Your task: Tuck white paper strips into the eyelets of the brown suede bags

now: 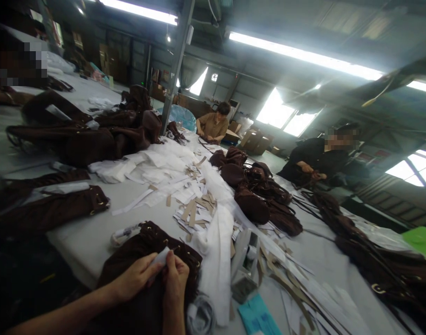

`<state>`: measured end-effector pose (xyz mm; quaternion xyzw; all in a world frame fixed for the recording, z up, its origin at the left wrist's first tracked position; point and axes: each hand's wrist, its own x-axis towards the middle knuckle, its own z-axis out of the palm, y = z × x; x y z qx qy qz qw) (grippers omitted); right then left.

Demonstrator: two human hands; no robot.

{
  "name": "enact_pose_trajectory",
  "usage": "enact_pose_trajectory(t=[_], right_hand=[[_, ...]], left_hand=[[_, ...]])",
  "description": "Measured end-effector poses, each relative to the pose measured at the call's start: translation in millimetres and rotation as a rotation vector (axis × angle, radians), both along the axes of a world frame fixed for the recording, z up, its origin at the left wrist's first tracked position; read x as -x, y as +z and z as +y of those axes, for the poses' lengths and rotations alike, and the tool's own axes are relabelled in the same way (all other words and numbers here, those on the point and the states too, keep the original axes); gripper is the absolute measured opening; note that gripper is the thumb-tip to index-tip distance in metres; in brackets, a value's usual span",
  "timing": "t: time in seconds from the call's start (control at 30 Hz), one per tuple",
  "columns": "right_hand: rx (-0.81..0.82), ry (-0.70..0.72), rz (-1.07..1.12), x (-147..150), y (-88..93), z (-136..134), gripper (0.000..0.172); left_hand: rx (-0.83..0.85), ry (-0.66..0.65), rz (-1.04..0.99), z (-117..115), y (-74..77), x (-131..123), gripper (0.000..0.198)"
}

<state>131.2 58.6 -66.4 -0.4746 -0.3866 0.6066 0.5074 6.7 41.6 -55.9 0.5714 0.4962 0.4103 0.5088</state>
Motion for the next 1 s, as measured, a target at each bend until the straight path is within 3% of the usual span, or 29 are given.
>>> enact_pose_trajectory(t=[0.3, 0.47, 0.57, 0.63, 0.7, 0.77, 0.8, 0.9, 1.0], right_hand=[[-0.031, 0.020, -0.117, -3, -5.5, 3, 0.047], [-0.062, -0.008, -0.195, 3, -3.0, -2, 0.048], [-0.082, -0.082, -0.268, -9, 9.8, -9, 0.047], [-0.142, -0.245, -0.424, -36, 25.5, -12, 0.046], [-0.226, -0.542, -0.680, -80, 44.5, -14, 0.048], [-0.207, -0.865, -0.882, -131, 61.4, -13, 0.055], [-0.148, -0.934, -0.945, -156, 67.4, -12, 0.060], [-0.018, -0.834, -0.933, -207, 71.0, -1, 0.060], [0.048, -0.702, -0.866, -222, 59.5, 11, 0.052]], left_hand=[[0.193, -0.088, -0.107, 3, -6.2, 0, 0.048], [0.133, 0.063, -0.105, 1, -4.7, -5, 0.046], [0.048, 0.154, -0.089, -3, -6.3, -3, 0.044], [0.022, 0.163, -0.072, -4, -9.0, 0, 0.044], [-0.007, 0.149, -0.053, -3, -12.0, 1, 0.043], [-0.030, 0.158, -0.039, -3, -14.6, 1, 0.041], [-0.034, 0.174, -0.033, -3, -15.6, 0, 0.041], [-0.033, 0.230, -0.013, -4, -18.3, -2, 0.039], [-0.039, 0.265, 0.000, -6, -21.2, -3, 0.039]])
